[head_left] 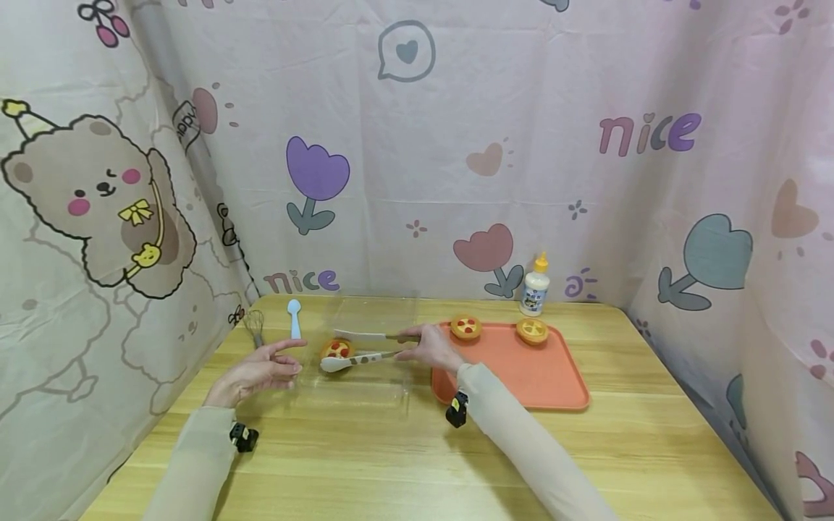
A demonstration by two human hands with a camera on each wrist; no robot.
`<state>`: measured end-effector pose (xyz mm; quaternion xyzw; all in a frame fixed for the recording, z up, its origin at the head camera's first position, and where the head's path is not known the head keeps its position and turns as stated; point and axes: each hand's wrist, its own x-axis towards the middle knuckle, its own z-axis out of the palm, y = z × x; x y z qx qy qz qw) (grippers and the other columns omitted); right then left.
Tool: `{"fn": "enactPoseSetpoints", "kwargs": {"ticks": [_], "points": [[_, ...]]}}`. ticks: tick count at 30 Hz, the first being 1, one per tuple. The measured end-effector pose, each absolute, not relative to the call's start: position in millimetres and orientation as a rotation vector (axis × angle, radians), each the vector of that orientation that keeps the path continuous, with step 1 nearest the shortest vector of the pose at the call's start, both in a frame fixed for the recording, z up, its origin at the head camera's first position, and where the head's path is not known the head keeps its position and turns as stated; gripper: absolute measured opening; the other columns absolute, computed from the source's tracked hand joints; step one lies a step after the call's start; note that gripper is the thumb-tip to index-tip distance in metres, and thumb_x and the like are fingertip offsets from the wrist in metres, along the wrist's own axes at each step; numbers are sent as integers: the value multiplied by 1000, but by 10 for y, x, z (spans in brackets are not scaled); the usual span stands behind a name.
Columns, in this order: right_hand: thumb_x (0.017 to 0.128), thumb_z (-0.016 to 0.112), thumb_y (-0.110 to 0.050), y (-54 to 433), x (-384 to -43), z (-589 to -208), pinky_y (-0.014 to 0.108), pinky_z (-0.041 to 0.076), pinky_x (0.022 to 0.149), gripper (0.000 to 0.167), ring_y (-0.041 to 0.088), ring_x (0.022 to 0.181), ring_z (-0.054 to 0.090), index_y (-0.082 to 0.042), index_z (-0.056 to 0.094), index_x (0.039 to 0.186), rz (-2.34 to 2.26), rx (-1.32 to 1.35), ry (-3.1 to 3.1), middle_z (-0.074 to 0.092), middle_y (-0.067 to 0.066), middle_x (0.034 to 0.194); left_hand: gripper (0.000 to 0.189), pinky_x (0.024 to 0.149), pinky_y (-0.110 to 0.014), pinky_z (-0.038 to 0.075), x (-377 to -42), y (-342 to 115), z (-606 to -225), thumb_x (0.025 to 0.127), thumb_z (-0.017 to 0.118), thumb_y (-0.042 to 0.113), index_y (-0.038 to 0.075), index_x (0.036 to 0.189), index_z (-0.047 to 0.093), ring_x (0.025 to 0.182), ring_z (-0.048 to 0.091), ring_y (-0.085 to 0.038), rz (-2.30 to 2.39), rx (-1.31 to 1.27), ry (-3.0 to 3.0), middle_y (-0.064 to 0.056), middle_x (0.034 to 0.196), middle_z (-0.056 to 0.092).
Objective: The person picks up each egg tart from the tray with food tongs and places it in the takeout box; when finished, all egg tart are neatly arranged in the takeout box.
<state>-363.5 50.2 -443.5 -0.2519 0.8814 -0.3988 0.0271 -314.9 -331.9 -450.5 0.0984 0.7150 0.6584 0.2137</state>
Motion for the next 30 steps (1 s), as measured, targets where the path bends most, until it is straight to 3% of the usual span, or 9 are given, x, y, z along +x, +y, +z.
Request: {"fn": "enactPoseSetpoints", "kwargs": {"ticks": [7, 23, 30], "points": [[80, 82, -27, 571, -3634, -4382, 40, 55, 94, 45, 29, 118, 62, -19, 70, 122, -1275, -800, 2697, 71, 6, 119, 75, 79, -35, 61, -3140, -3316, -4499, 95, 60, 2, 4, 155, 16, 85, 65, -20, 1810, 275, 1999, -10, 103, 63], [82, 81, -26, 616, -3664, -4385, 35, 57, 86, 41, 28, 115, 63, -16, 72, 120, -1279, -777, 2693, 72, 3, 116, 75, 79, -34, 61, -3143, -3314, -4488, 95, 60, 3, 4, 155, 15, 85, 65, -20, 1811, 281, 1993, -11, 104, 63], [80, 82, -28, 608, -3664, -4396, 39, 55, 95, 44, 27, 117, 63, -20, 71, 122, -1254, -794, 2725, 73, 1, 115, 75, 78, -35, 61, -3151, -3318, -4503, 95, 60, 1, 3, 155, 15, 82, 66, -19, 1814, 278, 1993, -10, 103, 62]]}}
